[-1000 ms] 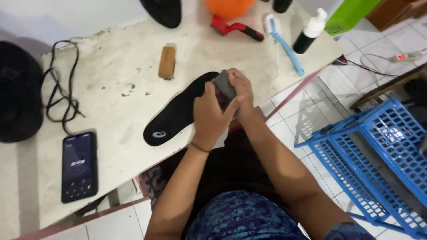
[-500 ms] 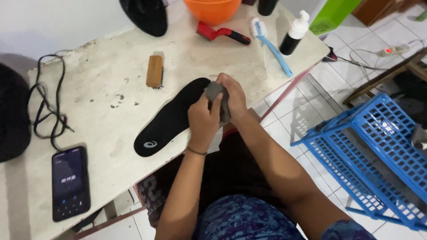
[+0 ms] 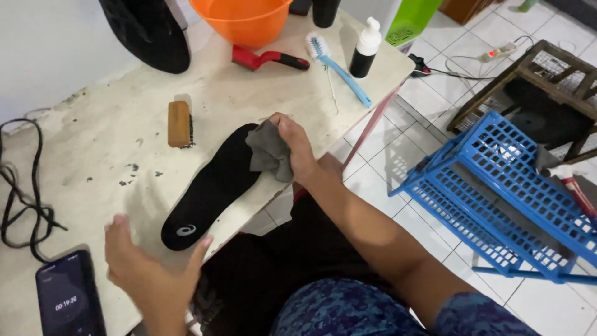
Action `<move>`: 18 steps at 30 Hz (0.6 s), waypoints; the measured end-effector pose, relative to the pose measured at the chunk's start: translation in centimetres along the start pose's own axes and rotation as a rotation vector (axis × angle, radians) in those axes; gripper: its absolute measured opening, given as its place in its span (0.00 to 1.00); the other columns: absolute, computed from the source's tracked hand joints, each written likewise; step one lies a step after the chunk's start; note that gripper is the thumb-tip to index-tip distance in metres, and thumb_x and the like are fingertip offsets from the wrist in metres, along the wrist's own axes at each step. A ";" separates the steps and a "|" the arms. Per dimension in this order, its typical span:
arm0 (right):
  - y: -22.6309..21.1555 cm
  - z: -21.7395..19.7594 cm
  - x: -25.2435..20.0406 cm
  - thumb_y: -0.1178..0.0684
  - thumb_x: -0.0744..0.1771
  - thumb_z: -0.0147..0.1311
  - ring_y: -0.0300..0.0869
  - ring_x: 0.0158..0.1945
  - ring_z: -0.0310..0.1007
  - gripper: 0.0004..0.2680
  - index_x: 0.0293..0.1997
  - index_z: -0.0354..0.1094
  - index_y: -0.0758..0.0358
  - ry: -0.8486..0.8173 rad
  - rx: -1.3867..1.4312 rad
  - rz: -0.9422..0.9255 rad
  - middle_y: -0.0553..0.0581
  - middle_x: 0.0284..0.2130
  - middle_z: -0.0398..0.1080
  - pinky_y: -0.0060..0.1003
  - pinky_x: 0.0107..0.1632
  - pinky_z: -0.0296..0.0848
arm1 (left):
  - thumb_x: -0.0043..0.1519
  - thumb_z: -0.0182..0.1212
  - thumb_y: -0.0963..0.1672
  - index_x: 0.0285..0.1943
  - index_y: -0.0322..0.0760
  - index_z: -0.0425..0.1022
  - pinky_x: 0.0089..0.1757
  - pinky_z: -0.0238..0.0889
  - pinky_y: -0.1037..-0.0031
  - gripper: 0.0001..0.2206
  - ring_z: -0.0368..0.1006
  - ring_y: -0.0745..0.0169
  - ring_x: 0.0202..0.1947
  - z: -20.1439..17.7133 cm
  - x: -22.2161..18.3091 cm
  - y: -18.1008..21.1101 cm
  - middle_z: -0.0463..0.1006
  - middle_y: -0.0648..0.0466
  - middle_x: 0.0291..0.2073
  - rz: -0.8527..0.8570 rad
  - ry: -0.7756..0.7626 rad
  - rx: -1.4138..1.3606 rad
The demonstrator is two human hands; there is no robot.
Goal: Cleaning a shoe insole by applying cleaning solution, scrubbing with a brush, and wiping with a cloth.
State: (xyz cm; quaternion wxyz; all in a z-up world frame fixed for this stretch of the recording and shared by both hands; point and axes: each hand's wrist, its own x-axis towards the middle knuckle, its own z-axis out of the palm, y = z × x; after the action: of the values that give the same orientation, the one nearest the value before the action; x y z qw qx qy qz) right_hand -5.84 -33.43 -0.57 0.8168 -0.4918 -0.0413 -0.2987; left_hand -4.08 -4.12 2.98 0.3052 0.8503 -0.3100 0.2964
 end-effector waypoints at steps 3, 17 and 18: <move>1.3 0.8 -0.3 0.35 0.71 0.48 0.32 0.31 0.61 0.14 0.41 0.63 0.54 0.087 -0.565 -0.383 0.45 0.30 0.64 0.29 0.37 0.65 | 0.41 0.78 0.50 0.76 0.16 0.33 0.66 0.45 0.52 0.62 0.49 0.27 0.74 -0.4 -0.8 -2.1 0.51 0.21 0.73 -0.350 -0.363 -0.242; 3.8 -0.8 -0.5 0.34 0.72 0.40 0.50 0.65 0.66 0.21 0.73 0.54 0.44 -0.563 -1.633 -0.253 0.52 0.64 0.68 0.49 0.70 0.56 | 0.49 0.77 0.49 0.85 0.28 0.46 0.39 0.70 0.58 0.55 0.79 0.43 0.48 4.1 0.5 -1.3 0.79 0.39 0.60 -0.157 -0.397 -0.204; 3.9 -0.6 -0.8 0.34 0.72 0.40 0.50 0.65 0.66 0.21 0.73 0.54 0.44 -0.555 -1.646 -0.255 0.52 0.64 0.68 0.49 0.70 0.56 | 0.49 0.77 0.49 0.85 0.28 0.46 0.39 0.70 0.58 0.55 0.79 0.43 0.48 3.8 0.7 -0.8 0.79 0.39 0.60 -0.148 -0.395 -0.215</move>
State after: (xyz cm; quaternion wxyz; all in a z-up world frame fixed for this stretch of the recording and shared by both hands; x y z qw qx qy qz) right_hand -4.53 -32.23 -4.20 0.1235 -0.9714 -0.0643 -0.1923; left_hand -1.89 -6.55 0.84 0.3486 0.8747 -0.3301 0.0663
